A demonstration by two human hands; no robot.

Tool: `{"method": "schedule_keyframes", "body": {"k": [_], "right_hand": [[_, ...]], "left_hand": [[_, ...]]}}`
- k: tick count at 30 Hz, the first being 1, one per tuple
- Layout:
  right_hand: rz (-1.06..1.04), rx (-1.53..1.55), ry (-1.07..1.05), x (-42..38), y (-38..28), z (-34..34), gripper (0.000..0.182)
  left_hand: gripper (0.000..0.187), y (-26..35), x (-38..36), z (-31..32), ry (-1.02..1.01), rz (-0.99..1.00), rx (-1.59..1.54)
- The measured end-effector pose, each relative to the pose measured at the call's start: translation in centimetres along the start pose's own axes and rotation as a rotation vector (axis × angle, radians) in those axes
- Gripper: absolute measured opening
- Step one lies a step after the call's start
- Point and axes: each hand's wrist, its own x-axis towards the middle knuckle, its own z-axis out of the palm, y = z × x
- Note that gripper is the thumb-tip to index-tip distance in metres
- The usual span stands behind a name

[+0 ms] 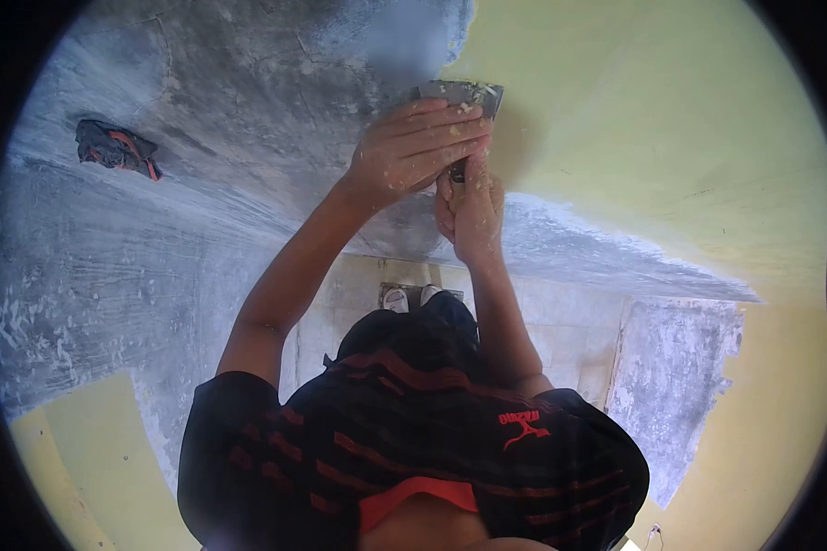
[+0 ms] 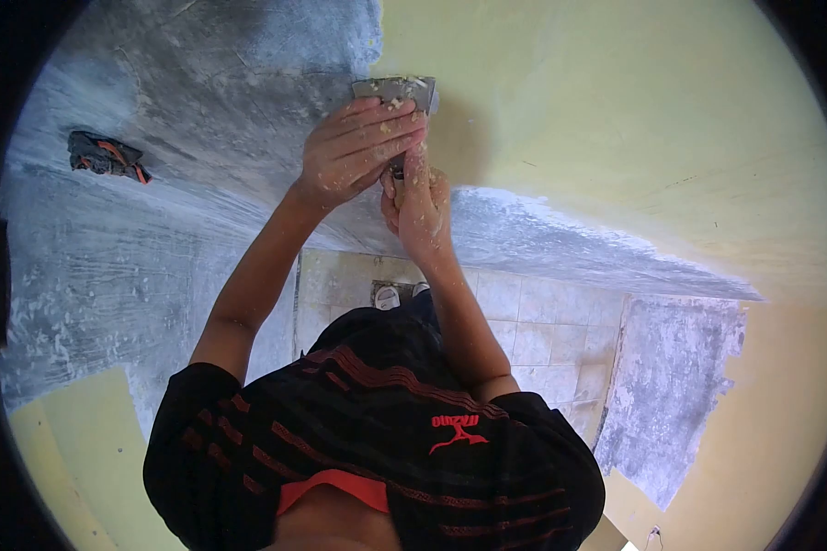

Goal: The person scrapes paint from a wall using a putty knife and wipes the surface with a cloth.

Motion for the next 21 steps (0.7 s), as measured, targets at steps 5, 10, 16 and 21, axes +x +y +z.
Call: {"method": "schedule_keyframes", "body": {"k": [5, 10, 16, 21], "right_hand": [[-0.005, 0.001, 0.005, -0.1, -0.3, 0.0, 0.060], [0.095, -0.002, 0.020, -0.8, 0.6, -1.0, 0.059], [0.172, 0.009, 0.010, -1.3, 0.4, -0.9, 0.061], [0.033, -0.014, 0.016, -0.2, -0.6, 0.1, 0.063]], "left_hand": [[0.025, 0.4, 0.2, 0.6, 0.032, -0.033, -0.021], [0.024, 1.3, -1.4, 1.0, -0.003, -0.100, -0.038], [0.025, 1.6, -1.6, 0.8, -0.030, -0.119, -0.069], [0.025, 0.8, 0.2, 0.1, 0.007, -0.089, -0.039]]}}
